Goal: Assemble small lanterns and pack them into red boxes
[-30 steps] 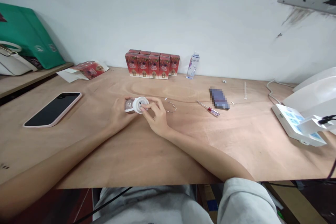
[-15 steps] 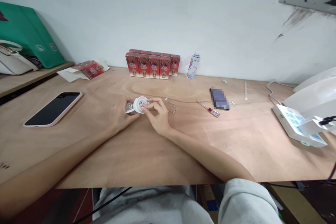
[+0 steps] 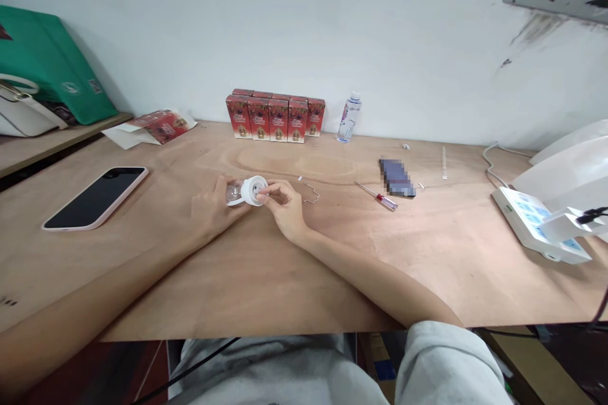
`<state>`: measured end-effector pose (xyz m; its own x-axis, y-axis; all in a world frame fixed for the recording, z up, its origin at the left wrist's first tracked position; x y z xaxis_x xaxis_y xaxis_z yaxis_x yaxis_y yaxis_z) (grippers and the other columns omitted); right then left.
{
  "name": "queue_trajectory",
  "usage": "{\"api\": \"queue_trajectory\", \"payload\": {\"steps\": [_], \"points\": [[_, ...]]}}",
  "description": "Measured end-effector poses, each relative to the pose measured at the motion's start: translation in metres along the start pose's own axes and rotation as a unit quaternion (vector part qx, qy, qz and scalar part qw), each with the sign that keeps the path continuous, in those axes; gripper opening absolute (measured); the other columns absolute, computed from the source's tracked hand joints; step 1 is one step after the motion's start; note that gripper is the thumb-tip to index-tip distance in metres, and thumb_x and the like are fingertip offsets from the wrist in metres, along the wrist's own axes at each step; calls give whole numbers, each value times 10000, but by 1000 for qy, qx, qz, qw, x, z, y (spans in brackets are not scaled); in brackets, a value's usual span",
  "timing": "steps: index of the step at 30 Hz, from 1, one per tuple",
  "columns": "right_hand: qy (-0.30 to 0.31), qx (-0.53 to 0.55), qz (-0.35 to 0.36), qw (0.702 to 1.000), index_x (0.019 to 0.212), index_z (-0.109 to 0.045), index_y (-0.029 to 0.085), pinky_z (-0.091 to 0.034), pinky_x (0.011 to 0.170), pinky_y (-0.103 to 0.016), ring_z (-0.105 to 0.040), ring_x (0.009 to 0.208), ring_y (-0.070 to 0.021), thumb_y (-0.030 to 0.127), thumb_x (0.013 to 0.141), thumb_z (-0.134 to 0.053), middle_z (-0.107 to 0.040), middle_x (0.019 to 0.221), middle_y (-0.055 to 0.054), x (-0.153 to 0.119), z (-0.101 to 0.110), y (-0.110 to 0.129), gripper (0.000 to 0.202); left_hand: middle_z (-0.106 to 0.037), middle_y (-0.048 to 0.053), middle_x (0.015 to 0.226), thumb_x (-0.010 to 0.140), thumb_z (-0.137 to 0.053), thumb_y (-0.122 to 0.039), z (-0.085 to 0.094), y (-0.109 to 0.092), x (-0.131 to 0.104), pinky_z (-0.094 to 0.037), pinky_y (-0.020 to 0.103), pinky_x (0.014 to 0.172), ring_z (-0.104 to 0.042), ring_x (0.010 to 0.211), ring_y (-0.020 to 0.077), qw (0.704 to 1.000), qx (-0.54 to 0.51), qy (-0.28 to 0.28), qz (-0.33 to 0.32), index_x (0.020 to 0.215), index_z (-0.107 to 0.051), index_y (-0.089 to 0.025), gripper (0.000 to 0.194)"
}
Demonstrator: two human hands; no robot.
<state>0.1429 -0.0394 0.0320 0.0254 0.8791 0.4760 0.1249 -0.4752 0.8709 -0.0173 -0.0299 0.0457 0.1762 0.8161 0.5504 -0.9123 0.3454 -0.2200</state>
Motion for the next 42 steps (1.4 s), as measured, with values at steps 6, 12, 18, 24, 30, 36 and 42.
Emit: {"api": "queue_trajectory", "payload": {"steps": [6, 12, 18, 24, 30, 36, 42], "points": [[45, -243, 246, 937, 811, -641, 243, -523, 813, -371, -637, 862, -171, 253, 844, -549, -674, 860, -47, 3, 5, 23, 98, -668, 82, 965, 724, -631, -475, 0, -1, 1, -421, 307, 610, -639, 836, 265, 1000, -4, -4, 27, 1022, -486, -188, 439], [61, -305, 294, 903, 823, -631, 240, -544, 804, -364, -658, 866, -174, 239, 855, -527, -695, 875, -53, 3, 8, 20, 108, -661, 99, 958, 708, -625, -489, -4, 1, 1, -424, 328, 593, -639, 838, 289, 1000, -1, -13, 25, 1011, -496, -203, 436], [40, -292, 276, 915, 795, -620, 246, -541, 778, -371, -652, 823, -174, 255, 846, -538, -685, 810, -40, 4, 8, 23, 97, -666, 86, 883, 698, -613, -498, -4, 1, -2, -394, 313, 553, -639, 813, 284, 999, 3, -35, 23, 981, -507, -230, 404], [32, -238, 253, 937, 783, -615, 234, -523, 753, -350, -639, 792, -160, 251, 838, -559, -668, 786, -31, 6, 5, 32, 80, -659, 89, 921, 702, -606, -492, -2, 1, -3, -418, 331, 599, -628, 866, 289, 999, -9, -15, 40, 1006, -515, -211, 424], [34, -264, 252, 930, 790, -605, 239, -510, 743, -357, -627, 799, -169, 281, 849, -541, -658, 786, -35, 5, 6, 31, 97, -664, 93, 927, 697, -609, -504, -3, 0, -2, -427, 331, 609, -638, 840, 281, 999, -12, -4, 34, 1023, -502, -201, 459], [29, -332, 305, 892, 790, -585, 243, -500, 730, -381, -620, 828, -190, 258, 854, -530, -657, 804, -46, 5, 7, 25, 86, -675, 79, 889, 696, -629, -489, -3, -1, 0, -424, 326, 603, -651, 793, 279, 999, -17, -3, 31, 1011, -497, -216, 438], [46, -339, 336, 878, 750, -573, 243, -480, 713, -382, -603, 808, -193, 208, 843, -540, -648, 781, -42, 4, 5, 29, 104, -674, 80, 940, 713, -628, -504, -2, -1, 0, -427, 318, 606, -651, 833, 283, 999, -13, 8, 31, 1061, -471, -203, 487]]}}
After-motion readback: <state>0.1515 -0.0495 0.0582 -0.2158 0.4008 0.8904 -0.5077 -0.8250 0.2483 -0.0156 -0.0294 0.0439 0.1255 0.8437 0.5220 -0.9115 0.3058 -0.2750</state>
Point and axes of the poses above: each hand's wrist, its own x-axis towards the middle knuckle, its own z-axis out of the back of the hand, y = z × x, the point moved 4 cm from there along x, towards the middle knuckle
